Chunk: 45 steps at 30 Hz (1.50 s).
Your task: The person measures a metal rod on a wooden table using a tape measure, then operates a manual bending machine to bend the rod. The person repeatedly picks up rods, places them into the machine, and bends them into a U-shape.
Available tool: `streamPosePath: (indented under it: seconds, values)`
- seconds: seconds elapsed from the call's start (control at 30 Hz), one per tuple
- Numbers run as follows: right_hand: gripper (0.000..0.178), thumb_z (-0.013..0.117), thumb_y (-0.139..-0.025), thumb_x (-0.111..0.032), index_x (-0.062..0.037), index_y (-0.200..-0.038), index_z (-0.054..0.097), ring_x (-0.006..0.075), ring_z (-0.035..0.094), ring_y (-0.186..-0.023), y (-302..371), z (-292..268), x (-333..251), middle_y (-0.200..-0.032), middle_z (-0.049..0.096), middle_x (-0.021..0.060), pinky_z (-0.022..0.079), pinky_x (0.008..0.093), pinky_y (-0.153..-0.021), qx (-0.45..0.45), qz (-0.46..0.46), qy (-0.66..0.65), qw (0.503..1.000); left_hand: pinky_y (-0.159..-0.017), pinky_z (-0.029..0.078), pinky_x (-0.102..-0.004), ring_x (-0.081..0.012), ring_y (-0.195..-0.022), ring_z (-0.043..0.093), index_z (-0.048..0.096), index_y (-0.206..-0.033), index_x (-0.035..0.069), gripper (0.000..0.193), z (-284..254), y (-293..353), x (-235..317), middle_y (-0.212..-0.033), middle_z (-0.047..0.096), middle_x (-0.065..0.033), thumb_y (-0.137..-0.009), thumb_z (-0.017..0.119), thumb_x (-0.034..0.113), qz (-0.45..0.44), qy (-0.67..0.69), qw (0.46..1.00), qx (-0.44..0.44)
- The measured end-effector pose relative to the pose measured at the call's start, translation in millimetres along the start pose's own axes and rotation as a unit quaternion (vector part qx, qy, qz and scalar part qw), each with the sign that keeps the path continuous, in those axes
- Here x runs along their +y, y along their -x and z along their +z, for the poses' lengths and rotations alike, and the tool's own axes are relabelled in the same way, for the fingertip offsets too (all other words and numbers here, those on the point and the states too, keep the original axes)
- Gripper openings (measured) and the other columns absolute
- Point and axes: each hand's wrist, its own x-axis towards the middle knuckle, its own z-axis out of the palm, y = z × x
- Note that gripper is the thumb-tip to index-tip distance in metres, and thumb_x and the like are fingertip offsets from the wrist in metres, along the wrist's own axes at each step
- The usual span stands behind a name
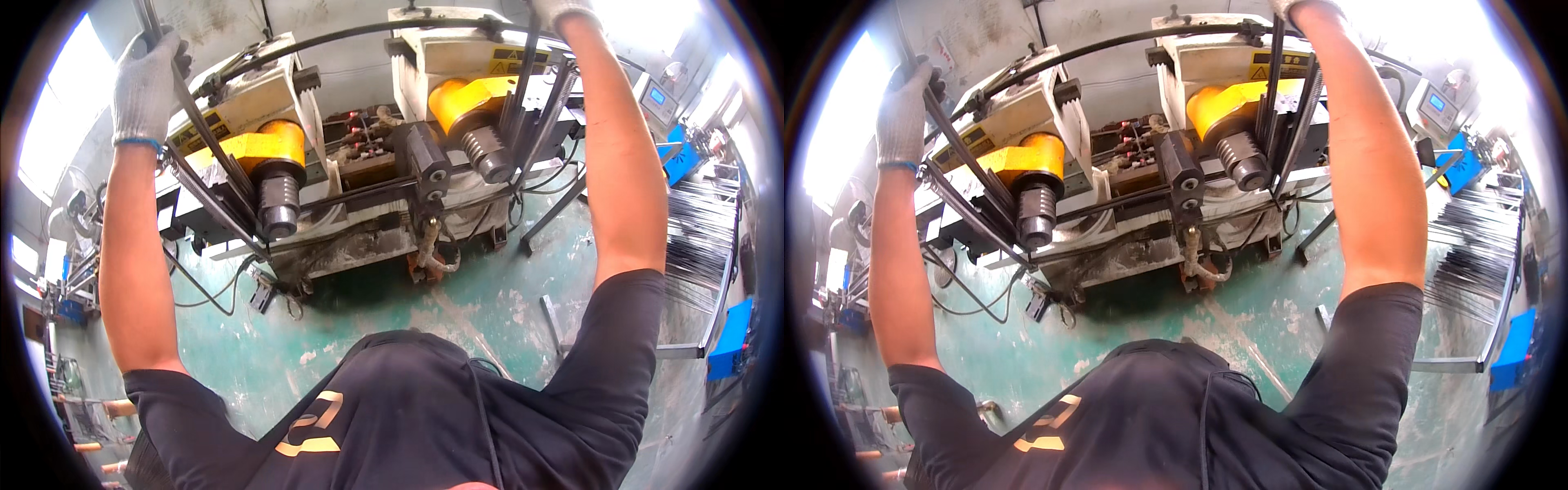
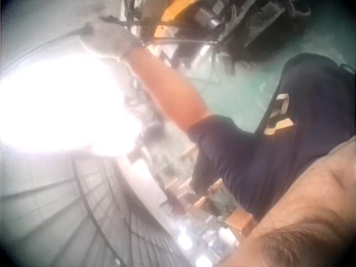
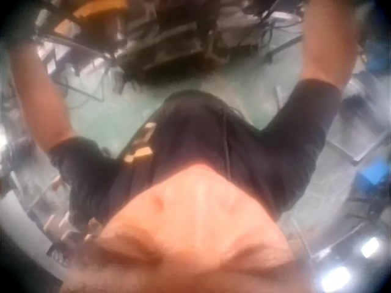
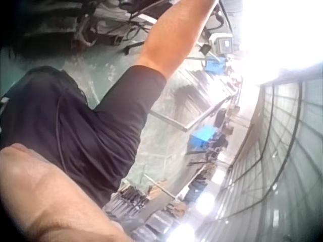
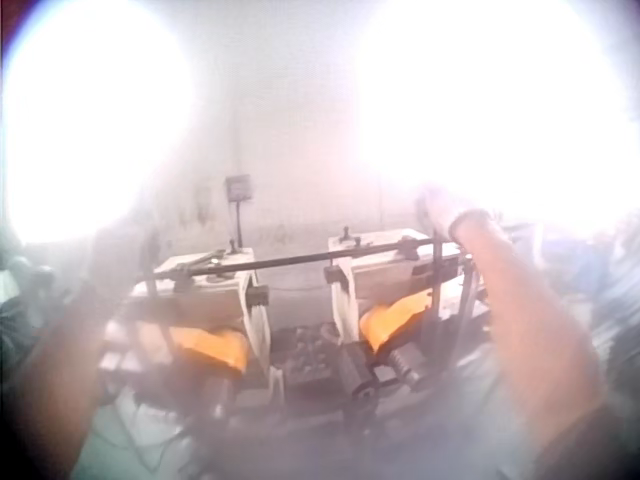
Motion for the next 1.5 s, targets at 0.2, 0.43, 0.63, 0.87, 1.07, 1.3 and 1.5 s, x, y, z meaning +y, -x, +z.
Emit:
streamPosePath:
  seconds: [0.2,0.43,0.63,0.87,1.07,1.3,1.5]
  values:
    - [0.037,0.059,-0.103,-0.023,-0.0001,-0.124,0.078,0.0381,0.078,-0.110,-3,6,14,-0.120,0.079,0.0255,0.061,0.0477,-0.098,0.017,0.012,-0.065,0.998,-0.089,0.059,-0.0334,-0.0177,-0.096,0.077,0.067,-0.143,-0.001,0.053,-12,-20,-25,-0.118,0.080,-0.0142,-0.108,0.065,0.040,0.046,-0.190,0.978,-0.077]
    - [0.040,0.059,-0.103,-0.027,-0.0007,-0.126,0.077,0.0359,0.078,-0.108,-8,19,22,-0.119,0.079,0.0239,0.061,0.0463,-0.097,0.020,0.026,-0.128,0.991,-0.063,0.051,-0.0400,-0.0192,-0.068,0.061,0.069,-0.096,0.007,0.042,-11,-8,-36,-0.075,0.063,-0.0056,-0.116,0.051,0.039,0.269,-0.500,0.822,-0.052]
    - [0.042,0.059,-0.104,-0.030,-0.0013,-0.128,0.077,0.0340,0.078,-0.106,-8,20,21,-0.118,0.080,0.0226,0.060,0.0450,-0.097,0.025,0.030,-0.154,0.987,-0.061,0.049,-0.0311,-0.0116,-0.068,0.056,0.072,-0.101,0.008,0.043,1,-15,-38,-0.079,0.061,-0.0004,-0.116,0.053,0.044,-0.052,-0.053,0.997,-0.028]
    - [0.045,0.058,-0.104,-0.034,-0.0019,-0.130,0.076,0.0318,0.079,-0.103,-2,23,26,-0.118,0.080,0.0211,0.060,0.0436,-0.096,0.030,0.037,-0.179,0.983,-0.062,0.050,-0.0284,-0.0101,-0.072,0.057,0.076,-0.112,0.007,0.038,-1,-12,-40,-0.084,0.063,0.0007,-0.113,0.063,0.043,0.011,0.016,0.999,-0.028]
    - [0.048,0.058,-0.105,-0.037,-0.0025,-0.132,0.076,0.0299,0.079,-0.101,1,28,35,-0.117,0.081,0.0198,0.059,0.0424,-0.095,0.029,0.046,-0.191,0.980,-0.062,0.050,-0.0286,-0.0101,-0.072,0.058,0.075,-0.111,0.007,0.042,6,4,-10,-0.084,0.063,0.0015,-0.113,0.060,0.046,-0.030,-0.100,0.995,-0.001]
    - [0.051,0.057,-0.105,-0.041,-0.0031,-0.134,0.075,0.0277,0.079,-0.098,3,31,43,-0.116,0.081,0.0182,0.059,0.0410,-0.094,0.031,0.054,-0.206,0.977,-0.083,0.057,-0.0328,-0.0165,-0.089,0.072,0.069,-0.134,0.001,0.048,-4,-7,-24,-0.105,0.076,-0.0095,-0.109,0.063,0.042,0.020,-0.148,0.989,0.009]
    - [0.054,0.057,-0.106,-0.045,-0.0036,-0.135,0.075,0.0258,0.079,-0.096,3,35,41,-0.115,0.082,0.0169,0.058,0.0397,-0.094,0.031,0.054,-0.240,0.969,-0.093,0.058,-0.0332,-0.0174,-0.097,0.076,0.066,-0.146,-0.001,0.054,-47,-27,-40,-0.112,0.080,-0.0138,-0.107,0.065,0.036,0.009,-0.213,0.977,0.013]
